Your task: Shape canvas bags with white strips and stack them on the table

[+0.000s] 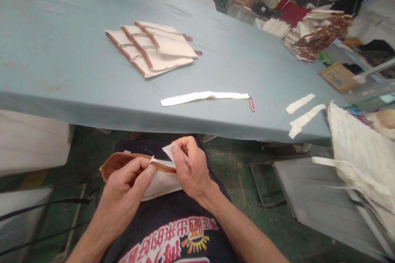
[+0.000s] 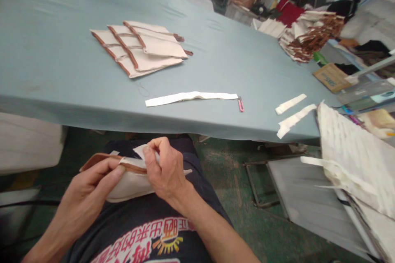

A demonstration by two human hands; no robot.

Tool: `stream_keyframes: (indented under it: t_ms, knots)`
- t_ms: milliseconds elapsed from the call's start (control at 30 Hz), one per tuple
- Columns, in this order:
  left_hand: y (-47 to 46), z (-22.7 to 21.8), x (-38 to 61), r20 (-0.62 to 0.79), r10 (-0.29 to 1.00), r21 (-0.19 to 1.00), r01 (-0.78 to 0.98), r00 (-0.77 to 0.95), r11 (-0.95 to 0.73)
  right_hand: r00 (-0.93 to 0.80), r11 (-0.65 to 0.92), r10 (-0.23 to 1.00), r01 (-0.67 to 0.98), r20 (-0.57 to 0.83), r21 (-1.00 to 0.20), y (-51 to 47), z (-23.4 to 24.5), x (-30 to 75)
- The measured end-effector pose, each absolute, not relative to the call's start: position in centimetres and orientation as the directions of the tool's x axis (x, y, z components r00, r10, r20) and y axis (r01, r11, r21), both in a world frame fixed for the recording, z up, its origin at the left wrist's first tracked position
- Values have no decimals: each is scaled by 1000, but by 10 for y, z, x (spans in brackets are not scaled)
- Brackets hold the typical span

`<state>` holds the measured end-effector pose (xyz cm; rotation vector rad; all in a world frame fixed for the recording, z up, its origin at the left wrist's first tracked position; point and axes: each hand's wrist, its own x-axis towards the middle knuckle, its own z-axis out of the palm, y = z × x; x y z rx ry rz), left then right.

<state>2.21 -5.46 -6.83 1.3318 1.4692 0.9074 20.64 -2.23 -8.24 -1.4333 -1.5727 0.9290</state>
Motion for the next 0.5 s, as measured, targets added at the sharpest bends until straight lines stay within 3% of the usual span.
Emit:
stream_keyframes:
  t_ms: [100,233,500]
  knots:
    - [-49,-68,22,-169,984,964,216,46,156,-50,10,999,304,-6,-953,-18,-68,217]
    - [-44,-72,21,-226,967,970,119,117,212,-257,-179,942,159,-215,-971,-21,-37,236]
    - [-36,-69,19,-272,939,961,8,211,276,-335,-146,908,313,-253,-938,-26,2,245]
